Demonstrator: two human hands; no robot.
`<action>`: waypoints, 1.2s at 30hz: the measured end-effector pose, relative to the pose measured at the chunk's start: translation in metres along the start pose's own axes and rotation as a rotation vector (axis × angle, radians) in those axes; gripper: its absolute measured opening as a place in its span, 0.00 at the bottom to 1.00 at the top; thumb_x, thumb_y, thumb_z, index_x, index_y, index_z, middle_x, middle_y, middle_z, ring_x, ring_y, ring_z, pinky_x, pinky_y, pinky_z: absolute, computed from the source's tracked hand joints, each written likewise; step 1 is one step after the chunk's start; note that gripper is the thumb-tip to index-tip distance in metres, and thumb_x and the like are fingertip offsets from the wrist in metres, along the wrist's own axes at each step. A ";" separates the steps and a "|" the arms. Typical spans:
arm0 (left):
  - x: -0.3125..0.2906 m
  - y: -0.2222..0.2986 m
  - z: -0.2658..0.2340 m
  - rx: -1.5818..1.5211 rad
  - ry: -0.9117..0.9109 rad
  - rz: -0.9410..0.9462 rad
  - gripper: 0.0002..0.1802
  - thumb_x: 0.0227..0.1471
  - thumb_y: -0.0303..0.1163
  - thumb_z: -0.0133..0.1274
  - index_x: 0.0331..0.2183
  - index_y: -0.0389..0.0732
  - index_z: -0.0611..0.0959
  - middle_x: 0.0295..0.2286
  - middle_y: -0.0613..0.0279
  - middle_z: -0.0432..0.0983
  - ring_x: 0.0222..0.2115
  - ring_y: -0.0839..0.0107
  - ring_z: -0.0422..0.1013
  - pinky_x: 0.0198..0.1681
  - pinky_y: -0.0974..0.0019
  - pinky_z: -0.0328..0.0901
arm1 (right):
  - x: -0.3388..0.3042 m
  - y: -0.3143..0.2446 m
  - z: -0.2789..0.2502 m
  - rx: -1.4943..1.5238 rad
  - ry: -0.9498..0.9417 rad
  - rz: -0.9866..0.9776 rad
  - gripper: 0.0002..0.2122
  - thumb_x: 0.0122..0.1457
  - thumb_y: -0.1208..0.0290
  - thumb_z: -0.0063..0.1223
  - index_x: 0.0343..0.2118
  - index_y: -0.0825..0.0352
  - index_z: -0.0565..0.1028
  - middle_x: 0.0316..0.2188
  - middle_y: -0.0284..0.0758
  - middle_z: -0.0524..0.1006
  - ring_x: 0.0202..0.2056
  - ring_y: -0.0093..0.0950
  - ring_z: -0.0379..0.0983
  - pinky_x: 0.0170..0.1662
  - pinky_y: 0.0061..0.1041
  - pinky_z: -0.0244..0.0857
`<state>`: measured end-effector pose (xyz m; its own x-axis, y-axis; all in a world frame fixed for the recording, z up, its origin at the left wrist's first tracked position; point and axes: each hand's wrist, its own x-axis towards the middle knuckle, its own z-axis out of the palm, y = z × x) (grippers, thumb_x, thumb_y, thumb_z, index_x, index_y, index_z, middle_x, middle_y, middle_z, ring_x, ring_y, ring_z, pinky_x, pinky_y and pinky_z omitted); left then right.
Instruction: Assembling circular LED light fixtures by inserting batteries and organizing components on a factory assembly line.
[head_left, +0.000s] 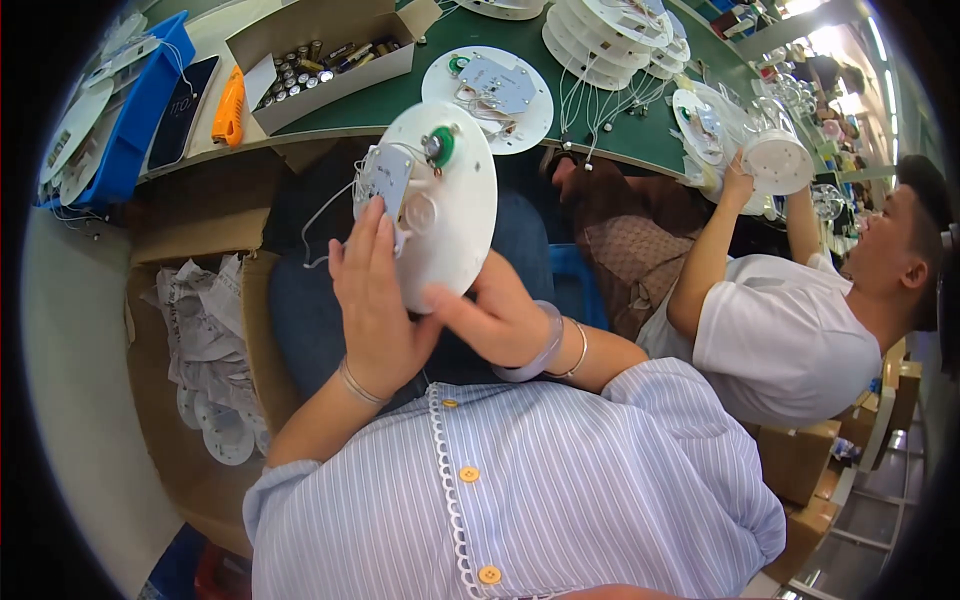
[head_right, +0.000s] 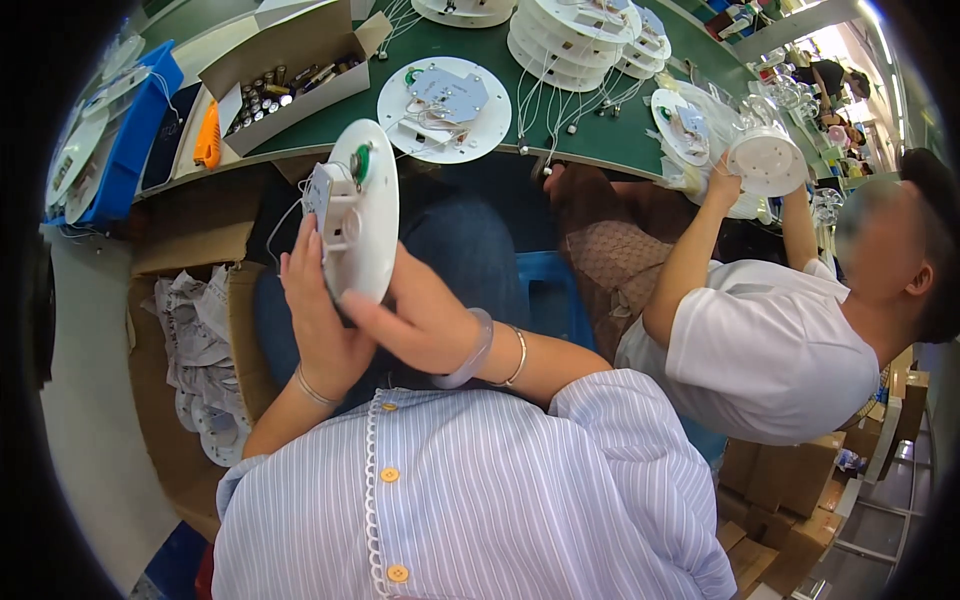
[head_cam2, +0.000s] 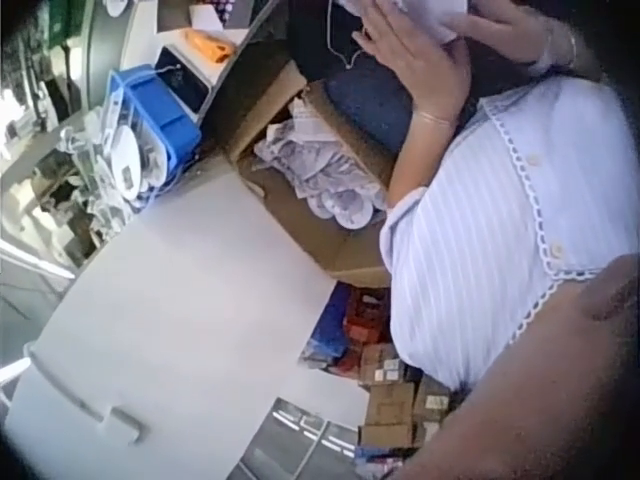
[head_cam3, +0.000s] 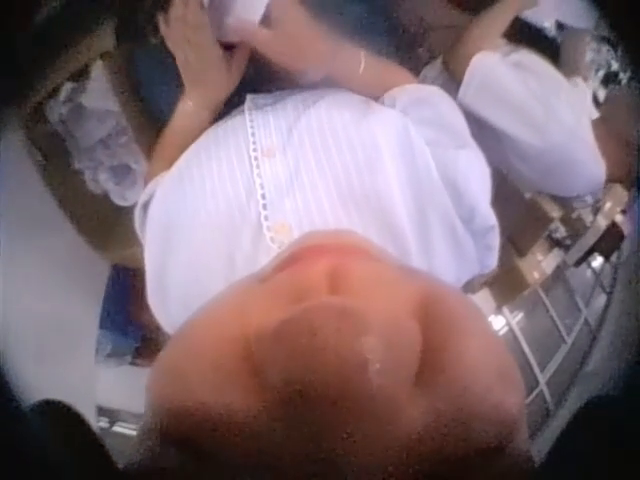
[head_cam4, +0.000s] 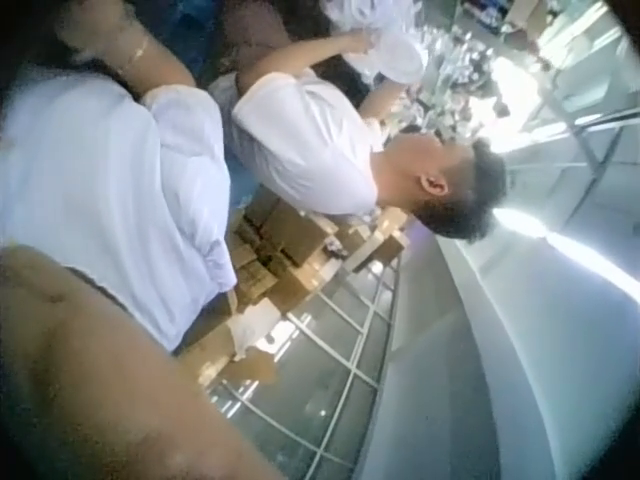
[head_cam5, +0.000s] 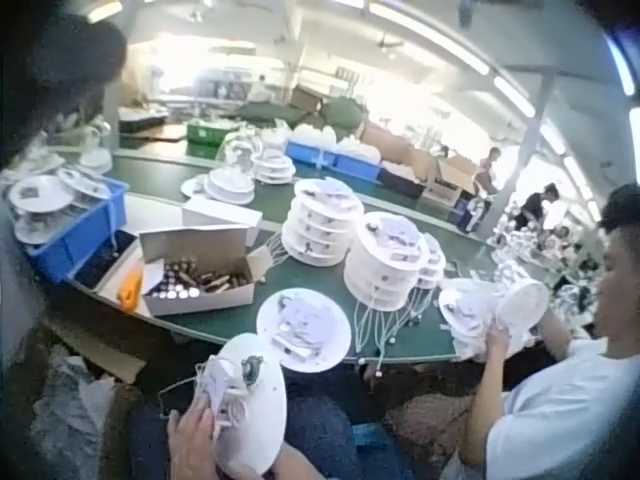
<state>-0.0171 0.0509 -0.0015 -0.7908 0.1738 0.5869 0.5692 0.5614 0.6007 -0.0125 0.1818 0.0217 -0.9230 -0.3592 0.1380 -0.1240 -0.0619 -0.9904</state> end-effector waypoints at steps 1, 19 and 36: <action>0.002 0.002 -0.001 0.002 0.003 -0.002 0.32 0.36 0.34 0.51 0.45 0.35 0.61 0.46 0.47 0.56 0.48 0.56 0.53 0.51 0.53 0.39 | 0.000 0.004 -0.001 -0.007 0.131 -0.009 0.18 0.51 0.72 0.41 0.44 0.74 0.58 0.37 0.41 0.66 0.39 0.26 0.63 0.42 0.24 0.57; 0.034 -0.092 0.082 -0.779 -0.096 -0.589 0.20 0.51 0.39 0.36 0.39 0.32 0.69 0.36 0.57 0.68 0.39 0.71 0.62 0.44 0.74 0.54 | 0.155 0.034 -0.198 -0.288 0.442 0.330 0.14 0.48 0.64 0.49 0.32 0.70 0.72 0.25 0.31 0.73 0.24 0.19 0.67 0.28 0.17 0.61; 0.057 -0.077 0.101 -0.910 -0.231 -0.591 0.22 0.51 0.42 0.35 0.31 0.31 0.73 0.29 0.59 0.70 0.32 0.73 0.65 0.38 0.73 0.58 | 0.142 0.072 -0.215 -0.693 0.532 0.282 0.19 0.51 0.61 0.37 0.31 0.76 0.70 0.28 0.47 0.72 0.32 0.38 0.68 0.37 0.26 0.58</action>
<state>-0.1284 0.0994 -0.0690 -0.9614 0.2748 0.0176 -0.0339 -0.1817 0.9828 -0.2308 0.3263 -0.0327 -0.9770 0.2102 0.0366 0.0986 0.5971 -0.7961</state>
